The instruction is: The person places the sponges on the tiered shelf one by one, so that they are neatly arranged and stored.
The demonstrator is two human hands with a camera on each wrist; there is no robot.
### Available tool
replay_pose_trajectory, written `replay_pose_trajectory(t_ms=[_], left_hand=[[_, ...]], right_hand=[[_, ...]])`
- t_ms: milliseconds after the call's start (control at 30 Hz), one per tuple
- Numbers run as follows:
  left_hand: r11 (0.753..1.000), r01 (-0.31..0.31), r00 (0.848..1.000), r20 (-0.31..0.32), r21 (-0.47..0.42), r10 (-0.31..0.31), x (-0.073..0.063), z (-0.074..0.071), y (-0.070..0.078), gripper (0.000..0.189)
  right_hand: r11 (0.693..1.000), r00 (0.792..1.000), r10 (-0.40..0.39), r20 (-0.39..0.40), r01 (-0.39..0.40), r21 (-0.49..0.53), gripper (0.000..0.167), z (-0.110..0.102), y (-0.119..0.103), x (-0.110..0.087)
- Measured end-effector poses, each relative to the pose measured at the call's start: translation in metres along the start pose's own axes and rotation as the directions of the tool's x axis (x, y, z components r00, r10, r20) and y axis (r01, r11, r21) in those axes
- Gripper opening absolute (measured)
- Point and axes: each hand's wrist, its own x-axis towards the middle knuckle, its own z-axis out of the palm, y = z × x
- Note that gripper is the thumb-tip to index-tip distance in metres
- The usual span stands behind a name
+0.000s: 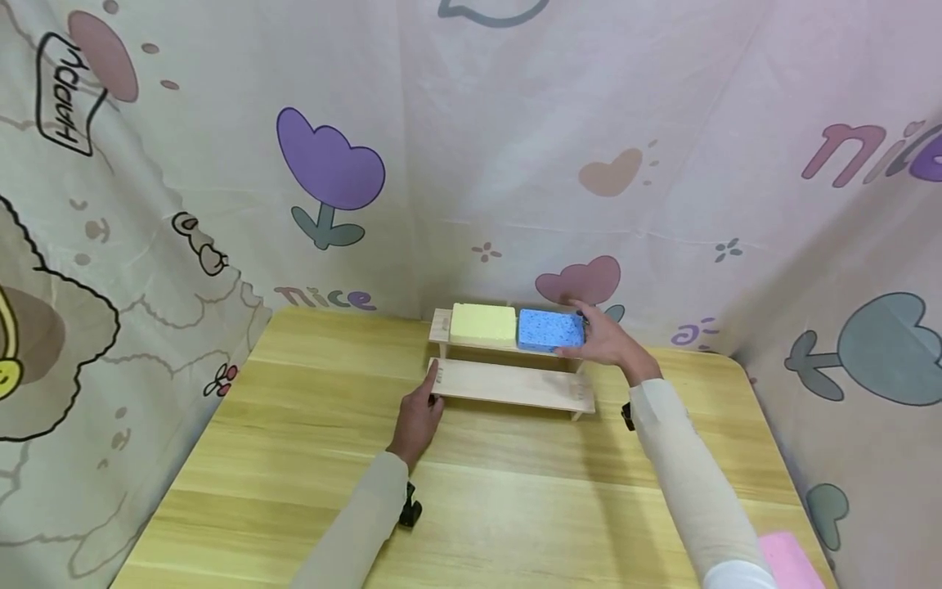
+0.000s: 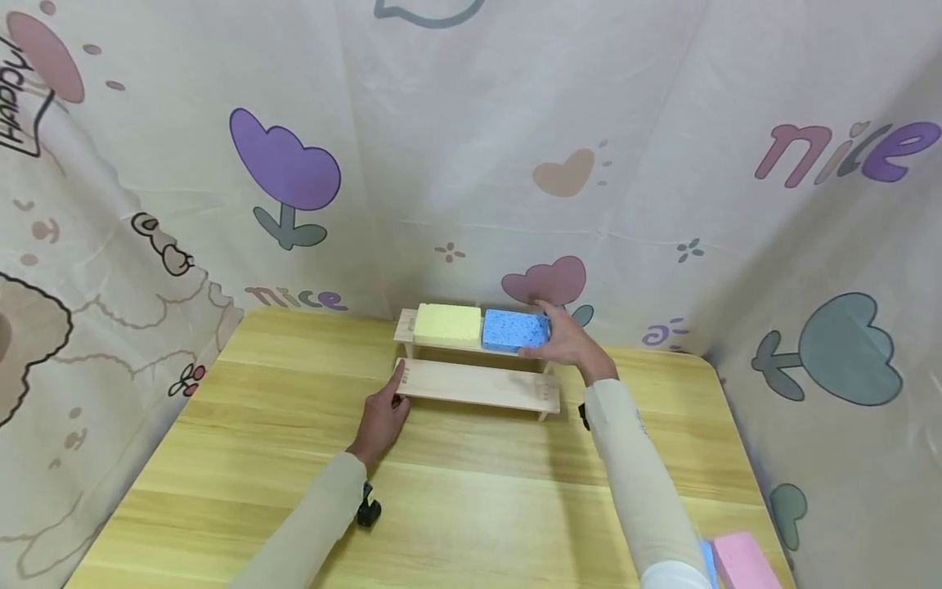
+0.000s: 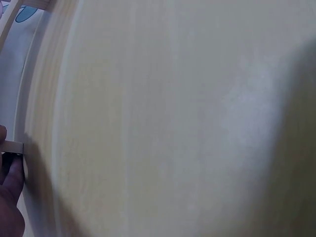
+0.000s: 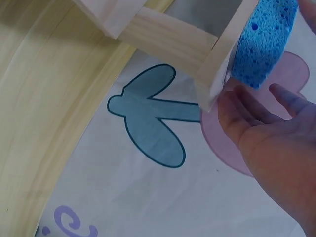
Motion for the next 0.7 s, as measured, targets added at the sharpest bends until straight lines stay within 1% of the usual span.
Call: replay_pose_trajectory(t_ms=[167,267,400,500,700], left_hand=[[1.0,0.024,1.0,0.011,-0.002,-0.024,0.0,-0.001,0.003,0.073],[1.0,0.021,1.0,0.013,0.002,-0.021,-0.001,-0.002,0.004,0.072],[1.0,0.014,1.0,-0.007,-0.002,-0.014,-0.002,-0.003,0.005,0.07],[1.0,0.014,1.0,-0.016,-0.013,-0.014,-0.002,-0.003,0.005,0.07],[1.0,0.008,1.0,0.0,-0.005,-0.008,0.0,-0.002,0.002,0.071]], right_hand=[[0.999,0.999,0.037,0.001,-0.037,-0.001,0.101,-0.007,0.003,-0.01],[0.998,0.998,0.062,-0.014,-0.062,0.009,0.097,-0.011,0.009,-0.016],[0.996,0.995,0.086,-0.044,-0.087,-0.02,0.093,-0.017,0.016,-0.026],[0.994,0.993,0.102,-0.061,-0.104,-0.032,0.091,-0.021,0.02,-0.036],[0.986,0.986,0.147,-0.082,-0.153,-0.064,0.09,-0.028,0.033,-0.06]])
